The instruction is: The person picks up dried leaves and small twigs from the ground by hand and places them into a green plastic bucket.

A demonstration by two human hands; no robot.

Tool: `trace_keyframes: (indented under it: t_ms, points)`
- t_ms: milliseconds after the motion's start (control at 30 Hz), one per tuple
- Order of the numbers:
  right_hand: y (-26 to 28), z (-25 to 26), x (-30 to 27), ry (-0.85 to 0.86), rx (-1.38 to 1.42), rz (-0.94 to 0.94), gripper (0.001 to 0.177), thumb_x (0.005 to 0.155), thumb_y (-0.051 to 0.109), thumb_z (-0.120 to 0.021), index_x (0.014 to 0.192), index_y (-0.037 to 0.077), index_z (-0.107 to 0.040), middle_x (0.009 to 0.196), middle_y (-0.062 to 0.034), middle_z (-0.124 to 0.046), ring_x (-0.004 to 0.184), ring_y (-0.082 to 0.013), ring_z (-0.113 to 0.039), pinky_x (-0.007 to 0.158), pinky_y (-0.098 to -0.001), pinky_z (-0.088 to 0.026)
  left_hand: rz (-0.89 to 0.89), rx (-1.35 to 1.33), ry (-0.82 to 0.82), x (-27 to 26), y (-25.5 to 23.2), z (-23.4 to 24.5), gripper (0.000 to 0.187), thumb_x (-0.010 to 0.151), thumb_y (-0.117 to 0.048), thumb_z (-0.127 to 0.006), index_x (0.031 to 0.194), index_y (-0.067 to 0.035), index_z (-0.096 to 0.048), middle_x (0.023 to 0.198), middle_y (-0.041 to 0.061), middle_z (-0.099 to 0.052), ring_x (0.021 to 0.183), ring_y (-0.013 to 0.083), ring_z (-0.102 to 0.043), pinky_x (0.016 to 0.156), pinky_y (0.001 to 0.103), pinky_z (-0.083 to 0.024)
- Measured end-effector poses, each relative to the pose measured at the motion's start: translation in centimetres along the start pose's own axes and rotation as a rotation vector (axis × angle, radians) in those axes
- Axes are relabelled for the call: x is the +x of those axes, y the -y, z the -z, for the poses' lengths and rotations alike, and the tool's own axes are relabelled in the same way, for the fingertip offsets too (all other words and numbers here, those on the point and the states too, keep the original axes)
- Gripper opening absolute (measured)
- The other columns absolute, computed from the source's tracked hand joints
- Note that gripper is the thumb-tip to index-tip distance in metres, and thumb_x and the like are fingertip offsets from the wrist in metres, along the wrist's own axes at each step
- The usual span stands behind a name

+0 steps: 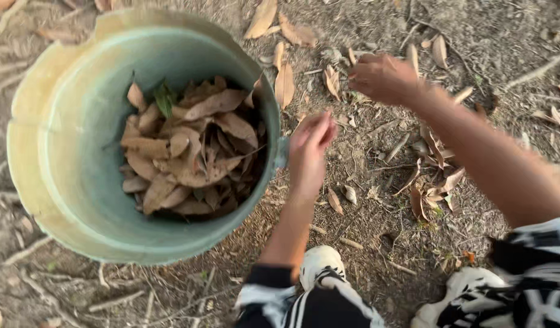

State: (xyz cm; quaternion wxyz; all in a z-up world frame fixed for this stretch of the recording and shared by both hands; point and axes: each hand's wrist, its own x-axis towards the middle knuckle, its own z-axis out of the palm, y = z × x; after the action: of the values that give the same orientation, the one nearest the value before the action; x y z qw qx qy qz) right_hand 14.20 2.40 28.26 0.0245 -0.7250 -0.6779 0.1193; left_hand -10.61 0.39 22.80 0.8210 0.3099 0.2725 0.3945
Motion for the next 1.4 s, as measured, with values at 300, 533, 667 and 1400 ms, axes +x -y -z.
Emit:
trace_keyframes:
  t_ms: [300,533,667,1400]
  points:
    - [-5.4,8.7,-1.9,0.534,-0.605,-0.133,0.041,0.105,0.045,-0.051,0.121,0.012,-0.066,0.114,-0.0068,-0.072,0.097,-0.0203,-0.075,0.085,-0.0391,-0.065,0.312,0.162,-0.226,22.2,16.7,-2.5,0.014,0.087,0.001,-0.063,0.098,-0.006,-0.069,0.079,0.006,-0.071,0.064,0.0122,-0.06,0.048,0.023,-0.04]
    - [-19.1,-3.7,1.9,0.664,-0.489,-0.133,0.039,0.102,0.038,-0.058,0.139,0.025,-0.062,0.125,-0.006,-0.073,0.091,-0.0184,-0.075,0.078,-0.0349,-0.067,-0.09,1.64,0.364,30.4,19.7,7.0,0.022,0.096,-0.018,-0.061,0.112,-0.009,-0.073,0.097,0.018,-0.072,0.081,0.0353,-0.064,0.069,0.05,-0.05]
    - [-25.5,-13.2,4.2,0.664,-0.334,-0.243,0.047,0.104,0.033,-0.056,0.148,0.019,-0.049,0.143,-0.0136,-0.059,0.105,-0.0283,-0.071,0.079,-0.0443,-0.065,0.361,1.5,0.136,28.7,18.0,7.0,0.035,0.09,-0.016,-0.061,0.125,-0.018,-0.067,0.113,0.015,-0.073,0.088,0.0287,-0.07,0.078,0.044,-0.057]
    - [-32.6,-18.1,12.5,-0.298,0.421,-0.152,0.01,0.103,0.008,-0.069,0.113,0.005,-0.07,0.104,-0.0117,-0.076,0.084,-0.0195,-0.072,0.072,-0.0342,-0.058,0.095,1.308,-0.155,23.4,12.7,-0.6,0.026,0.089,-0.009,-0.07,0.114,-0.007,-0.074,0.123,0.017,-0.057,0.1,0.0299,-0.065,0.093,0.042,-0.053]
